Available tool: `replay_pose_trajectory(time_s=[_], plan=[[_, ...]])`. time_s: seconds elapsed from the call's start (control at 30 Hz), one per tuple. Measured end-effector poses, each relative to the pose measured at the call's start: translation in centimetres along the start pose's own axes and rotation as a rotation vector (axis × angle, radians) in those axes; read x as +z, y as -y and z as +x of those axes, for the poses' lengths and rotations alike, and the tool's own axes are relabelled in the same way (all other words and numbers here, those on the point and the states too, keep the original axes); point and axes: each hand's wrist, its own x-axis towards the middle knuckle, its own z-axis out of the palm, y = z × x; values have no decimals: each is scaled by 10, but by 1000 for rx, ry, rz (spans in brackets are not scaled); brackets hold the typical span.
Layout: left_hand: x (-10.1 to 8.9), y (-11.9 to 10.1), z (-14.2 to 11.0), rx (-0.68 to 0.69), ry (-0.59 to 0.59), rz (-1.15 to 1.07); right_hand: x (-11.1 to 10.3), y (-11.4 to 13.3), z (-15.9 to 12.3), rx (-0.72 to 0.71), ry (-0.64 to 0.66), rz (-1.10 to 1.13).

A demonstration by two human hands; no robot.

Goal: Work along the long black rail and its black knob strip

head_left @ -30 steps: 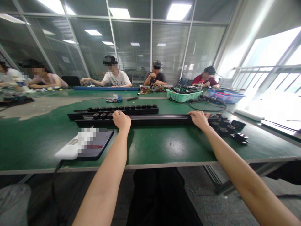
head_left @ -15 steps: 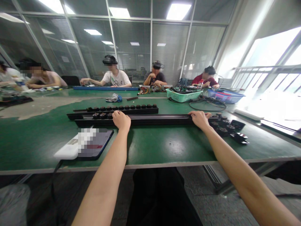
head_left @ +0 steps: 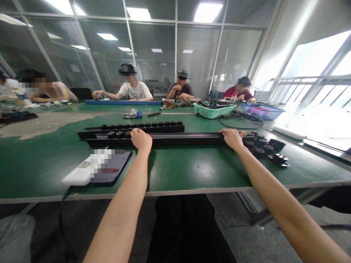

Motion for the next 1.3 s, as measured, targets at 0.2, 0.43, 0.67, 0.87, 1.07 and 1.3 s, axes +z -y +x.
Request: replay_pose_trajectory(time_s=[0.2,0.43,0.67,0.87,1.07,1.3], plan=[[-1,-1,-1,-2,-2,-13,1,-3,2,23,-4,-6],[-3,-3,-1,1,21,11,2,-8,3,63,-19,-21],[-1,-2,-1,-3,14,11,4,-11,5,98,-25,-8],[-3,-3,-2,-5,19,-5,5,-13,6,93,-38,-1],[-1,-2,-1,-1,14,-11,4,-14,6,107,-39,-1],[1,-1,-1,1,7,-7,4,-19,6,122,-47,-13]])
